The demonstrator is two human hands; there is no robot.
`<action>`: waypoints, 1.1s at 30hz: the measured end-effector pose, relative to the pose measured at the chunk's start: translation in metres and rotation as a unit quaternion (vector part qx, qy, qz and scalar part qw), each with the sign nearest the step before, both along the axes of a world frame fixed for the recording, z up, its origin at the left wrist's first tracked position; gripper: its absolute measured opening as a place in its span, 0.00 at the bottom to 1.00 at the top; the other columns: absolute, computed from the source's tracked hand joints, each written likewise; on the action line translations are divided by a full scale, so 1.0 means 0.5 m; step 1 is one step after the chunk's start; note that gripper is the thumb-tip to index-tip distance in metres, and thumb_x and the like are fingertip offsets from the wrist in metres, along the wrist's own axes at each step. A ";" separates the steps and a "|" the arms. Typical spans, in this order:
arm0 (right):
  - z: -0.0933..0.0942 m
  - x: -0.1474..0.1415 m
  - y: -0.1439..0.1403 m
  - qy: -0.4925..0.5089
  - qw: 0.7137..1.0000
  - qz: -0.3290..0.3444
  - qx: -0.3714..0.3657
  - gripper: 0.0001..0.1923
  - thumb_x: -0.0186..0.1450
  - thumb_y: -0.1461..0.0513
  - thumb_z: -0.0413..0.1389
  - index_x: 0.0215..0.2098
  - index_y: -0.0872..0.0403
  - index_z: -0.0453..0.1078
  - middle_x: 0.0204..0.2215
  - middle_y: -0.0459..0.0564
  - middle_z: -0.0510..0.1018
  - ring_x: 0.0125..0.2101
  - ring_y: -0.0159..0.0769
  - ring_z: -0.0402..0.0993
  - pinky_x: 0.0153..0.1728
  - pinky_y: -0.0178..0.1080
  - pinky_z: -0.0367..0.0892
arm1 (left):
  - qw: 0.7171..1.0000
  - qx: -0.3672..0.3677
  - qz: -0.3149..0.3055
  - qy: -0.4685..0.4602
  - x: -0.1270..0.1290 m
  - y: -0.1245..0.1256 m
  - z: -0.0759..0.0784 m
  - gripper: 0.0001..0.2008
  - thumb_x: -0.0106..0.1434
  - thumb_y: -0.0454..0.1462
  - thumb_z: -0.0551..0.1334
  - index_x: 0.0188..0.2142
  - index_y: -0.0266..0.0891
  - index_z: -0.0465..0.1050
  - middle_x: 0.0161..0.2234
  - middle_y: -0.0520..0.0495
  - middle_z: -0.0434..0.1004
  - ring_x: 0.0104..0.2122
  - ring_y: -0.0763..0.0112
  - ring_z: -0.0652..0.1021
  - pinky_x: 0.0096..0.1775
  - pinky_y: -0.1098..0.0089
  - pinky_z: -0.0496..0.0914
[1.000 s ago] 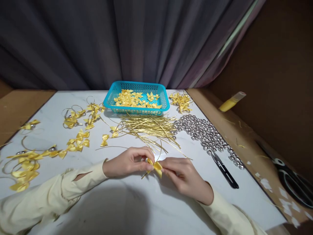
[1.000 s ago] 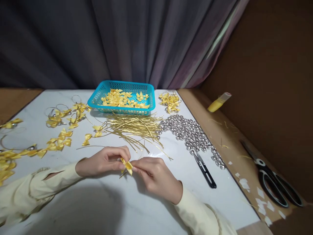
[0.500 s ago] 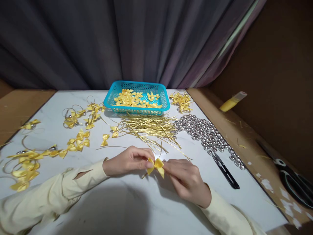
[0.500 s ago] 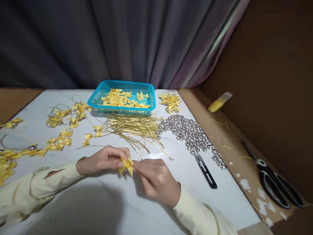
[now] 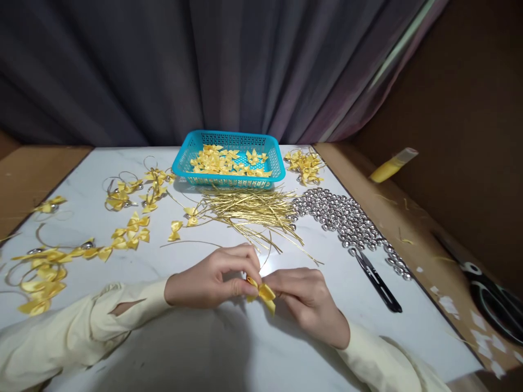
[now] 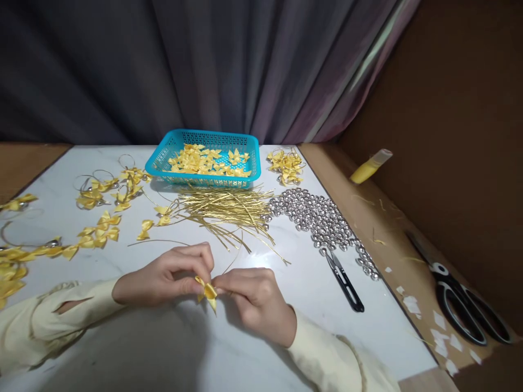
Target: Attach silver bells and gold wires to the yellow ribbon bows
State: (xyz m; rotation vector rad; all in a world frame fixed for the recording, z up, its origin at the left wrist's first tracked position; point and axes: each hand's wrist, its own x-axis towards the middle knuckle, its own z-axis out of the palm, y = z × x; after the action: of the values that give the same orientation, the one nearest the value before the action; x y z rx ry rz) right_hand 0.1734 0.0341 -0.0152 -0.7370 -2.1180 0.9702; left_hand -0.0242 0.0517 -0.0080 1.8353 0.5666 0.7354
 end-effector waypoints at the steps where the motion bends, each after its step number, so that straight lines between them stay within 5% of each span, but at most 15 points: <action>1: -0.001 0.000 -0.001 0.001 1.000 0.000 -0.002 0.16 0.61 0.71 0.44 0.31 0.57 0.74 0.23 0.49 0.78 0.22 0.29 0.72 0.24 0.30 0.67 | 1.000 0.027 0.002 0.005 0.000 0.000 0.003 0.09 0.64 0.36 0.56 0.30 0.35 0.72 0.28 0.49 0.67 0.30 0.74 0.68 0.34 0.73 0.64; 7: -0.007 -0.002 -0.003 0.029 0.999 -0.015 0.043 0.17 0.59 0.72 0.43 0.31 0.58 0.74 0.22 0.48 0.78 0.21 0.27 0.72 0.24 0.28 0.67 | 0.986 0.165 0.019 0.021 0.000 0.002 0.009 0.15 0.67 0.37 0.51 0.27 0.34 0.69 0.26 0.47 0.66 0.29 0.73 0.67 0.34 0.73 0.63; 20: 0.001 -0.009 -0.014 0.026 0.999 -0.035 0.011 0.14 0.59 0.72 0.47 0.27 0.58 0.74 0.17 0.45 0.75 0.17 0.25 0.69 0.22 0.26 0.65 | 0.958 0.280 0.020 0.062 -0.001 -0.003 0.006 0.12 0.65 0.28 0.47 0.28 0.36 0.64 0.26 0.47 0.65 0.28 0.71 0.64 0.33 0.68 0.60; 26: -0.003 -0.005 -0.015 0.005 0.996 -0.068 0.062 0.14 0.60 0.72 0.47 0.28 0.58 0.73 0.16 0.45 0.74 0.16 0.26 0.67 0.19 0.29 0.61 | 0.956 0.271 0.028 0.111 -0.003 0.003 0.013 0.11 0.65 0.29 0.49 0.26 0.37 0.62 0.27 0.47 0.67 0.30 0.70 0.65 0.36 0.68 0.60; 29: -0.011 0.003 -0.012 -0.006 0.983 -0.112 0.148 0.14 0.59 0.73 0.45 0.32 0.59 0.72 0.16 0.45 0.72 0.16 0.27 0.66 0.18 0.31 0.60 | 0.957 0.229 0.036 0.176 -0.014 0.020 0.027 0.04 0.64 0.35 0.55 0.37 0.38 0.67 0.36 0.46 0.69 0.39 0.68 0.67 0.43 0.68 0.60; 33: -0.022 0.012 -0.008 -0.047 0.945 -0.146 0.290 0.18 0.55 0.75 0.45 0.41 0.61 0.67 0.15 0.45 0.69 0.15 0.30 0.62 0.16 0.34 0.56 | 0.951 0.138 0.129 0.245 -0.026 0.023 0.051 0.18 0.58 0.47 0.61 0.42 0.40 0.64 0.41 0.47 0.68 0.42 0.67 0.68 0.42 0.71 0.63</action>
State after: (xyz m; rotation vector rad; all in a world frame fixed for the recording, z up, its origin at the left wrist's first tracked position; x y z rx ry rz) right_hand 0.1794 0.0303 -0.0259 -0.7641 -2.1361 0.1336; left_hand -0.0373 0.0631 0.0176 2.2502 1.0878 0.5426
